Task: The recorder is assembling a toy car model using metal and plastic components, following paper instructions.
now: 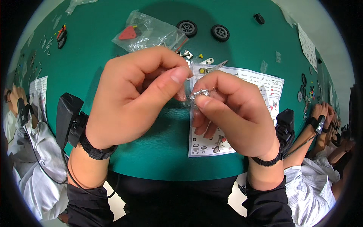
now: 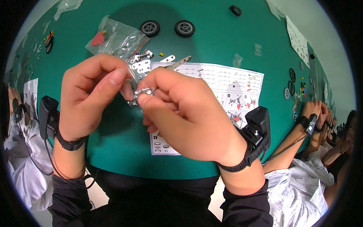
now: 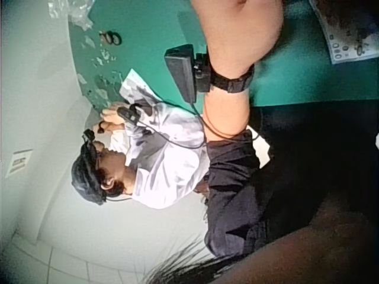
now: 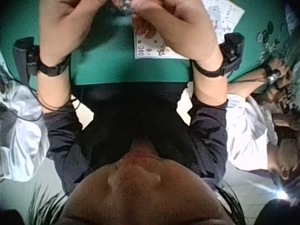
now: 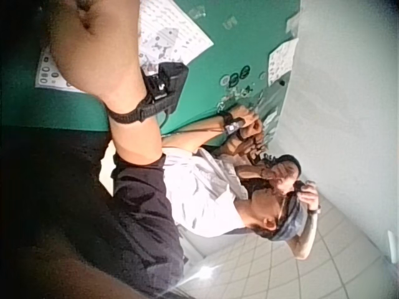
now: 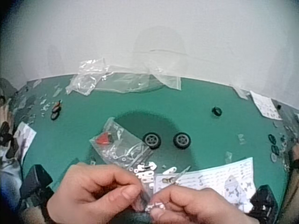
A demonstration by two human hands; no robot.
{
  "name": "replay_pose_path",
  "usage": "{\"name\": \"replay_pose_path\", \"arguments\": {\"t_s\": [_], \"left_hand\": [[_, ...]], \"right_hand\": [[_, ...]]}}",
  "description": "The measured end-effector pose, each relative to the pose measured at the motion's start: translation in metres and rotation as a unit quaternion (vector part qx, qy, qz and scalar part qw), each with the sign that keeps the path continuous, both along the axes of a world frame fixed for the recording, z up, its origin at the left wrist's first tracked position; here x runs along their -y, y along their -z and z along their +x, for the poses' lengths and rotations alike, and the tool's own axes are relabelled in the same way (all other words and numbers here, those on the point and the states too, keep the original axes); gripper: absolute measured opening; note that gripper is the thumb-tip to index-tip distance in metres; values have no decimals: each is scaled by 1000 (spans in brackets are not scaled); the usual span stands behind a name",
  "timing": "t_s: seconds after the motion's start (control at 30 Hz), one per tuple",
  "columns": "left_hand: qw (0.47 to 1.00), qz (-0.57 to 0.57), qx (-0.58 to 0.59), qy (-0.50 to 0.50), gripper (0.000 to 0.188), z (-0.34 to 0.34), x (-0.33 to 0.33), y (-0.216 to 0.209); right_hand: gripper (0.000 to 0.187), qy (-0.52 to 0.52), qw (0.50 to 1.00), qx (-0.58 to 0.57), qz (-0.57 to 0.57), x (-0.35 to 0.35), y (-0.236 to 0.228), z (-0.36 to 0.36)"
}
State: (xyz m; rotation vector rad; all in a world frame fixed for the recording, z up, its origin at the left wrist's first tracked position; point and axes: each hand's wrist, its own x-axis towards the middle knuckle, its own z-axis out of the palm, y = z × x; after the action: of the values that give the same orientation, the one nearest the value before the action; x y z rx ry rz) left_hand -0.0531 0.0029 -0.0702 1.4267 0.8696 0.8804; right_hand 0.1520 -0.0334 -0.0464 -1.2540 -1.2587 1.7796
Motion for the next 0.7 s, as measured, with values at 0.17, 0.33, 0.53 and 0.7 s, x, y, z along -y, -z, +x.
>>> {"name": "replay_pose_path", "arguments": {"t_s": [0.17,0.33,0.53,0.7], "left_hand": [[1000,-22,8,-5,16,0,1,-1],[999,-12,39,-9,17,1,4,2],[999,-36,21,-6,20,1,3,-2],[999,-14,38,-2,21,0,0,7]], "right_hand": [[12,-21,1000,3,4,0,0,0],[12,1,1000,-29,-1,1,2,-1],[13,23,999,-38,8,-1,4,-2],[14,52,998,-6,34,-1,11,-6]]}}
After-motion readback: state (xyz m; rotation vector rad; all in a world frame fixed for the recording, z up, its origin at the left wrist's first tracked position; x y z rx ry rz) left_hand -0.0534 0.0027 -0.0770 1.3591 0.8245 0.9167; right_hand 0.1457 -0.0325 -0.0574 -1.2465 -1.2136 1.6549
